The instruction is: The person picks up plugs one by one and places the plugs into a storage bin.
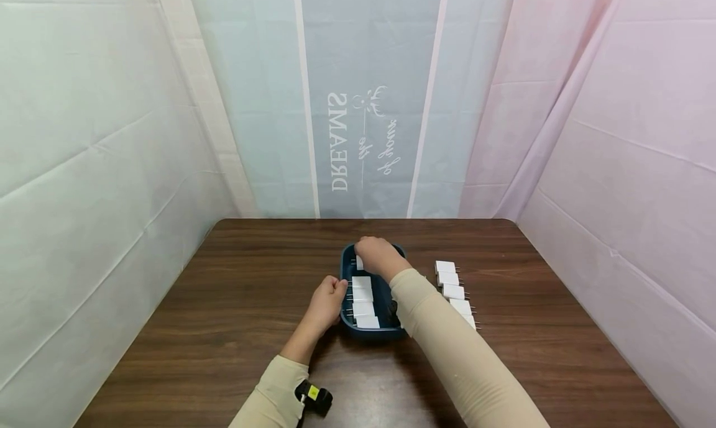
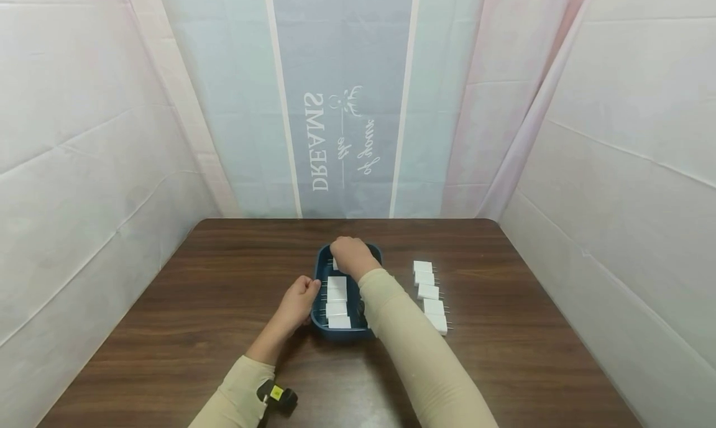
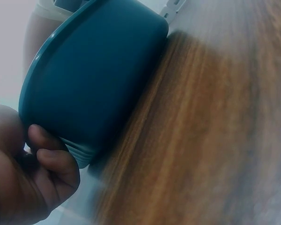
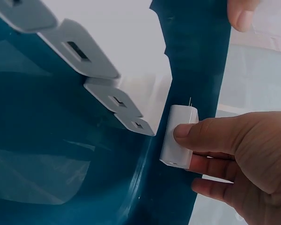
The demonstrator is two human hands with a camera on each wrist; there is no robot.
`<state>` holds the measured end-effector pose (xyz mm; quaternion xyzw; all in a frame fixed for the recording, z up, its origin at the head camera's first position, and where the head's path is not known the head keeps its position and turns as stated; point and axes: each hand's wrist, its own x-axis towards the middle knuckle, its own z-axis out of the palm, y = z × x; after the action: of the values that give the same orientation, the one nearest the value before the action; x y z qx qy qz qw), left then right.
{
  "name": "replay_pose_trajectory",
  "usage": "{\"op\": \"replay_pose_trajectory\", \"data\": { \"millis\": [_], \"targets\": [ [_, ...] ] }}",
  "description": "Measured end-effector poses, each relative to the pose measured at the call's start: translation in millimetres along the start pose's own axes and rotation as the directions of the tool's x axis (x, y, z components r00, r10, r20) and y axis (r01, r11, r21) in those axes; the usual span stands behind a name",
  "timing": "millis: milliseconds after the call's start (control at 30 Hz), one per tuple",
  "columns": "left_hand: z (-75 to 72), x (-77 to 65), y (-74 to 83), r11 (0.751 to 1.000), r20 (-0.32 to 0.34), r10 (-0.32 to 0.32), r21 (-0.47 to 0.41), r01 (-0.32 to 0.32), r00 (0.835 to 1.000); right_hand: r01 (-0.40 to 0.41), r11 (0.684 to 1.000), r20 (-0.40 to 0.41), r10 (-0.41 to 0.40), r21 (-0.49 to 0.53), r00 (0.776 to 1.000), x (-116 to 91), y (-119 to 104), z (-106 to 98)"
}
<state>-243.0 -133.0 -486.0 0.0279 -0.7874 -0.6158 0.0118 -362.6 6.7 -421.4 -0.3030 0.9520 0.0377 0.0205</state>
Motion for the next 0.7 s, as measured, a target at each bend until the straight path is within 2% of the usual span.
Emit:
{"op": "replay_pose_trajectory", "data": {
  "millis": [233,433,700],
  "targets": [
    [1.4,-0.3,-0.5,1.0,-0.001,0.004,-0.003,-0.004,1.0,0.012,1.0,-0.004,-0.012,-0.024,1.0,0.0,-3.3,2.9],
    [1.0,0.3,-0.2,1.0,-0.009,-0.003,0.011,0.003,1.0,0.021,1.0,-0.018,-0.021,0.003,1.0,-2.2,-7.3,4.1],
    [1.0,0.4,0.3,1.0,-0.01,-0.007,0.014,0.007,1.0,0.021,0.999,0.012,-0.021,0.04,1.0,0.2,-8.5,8.2]
  ]
}}
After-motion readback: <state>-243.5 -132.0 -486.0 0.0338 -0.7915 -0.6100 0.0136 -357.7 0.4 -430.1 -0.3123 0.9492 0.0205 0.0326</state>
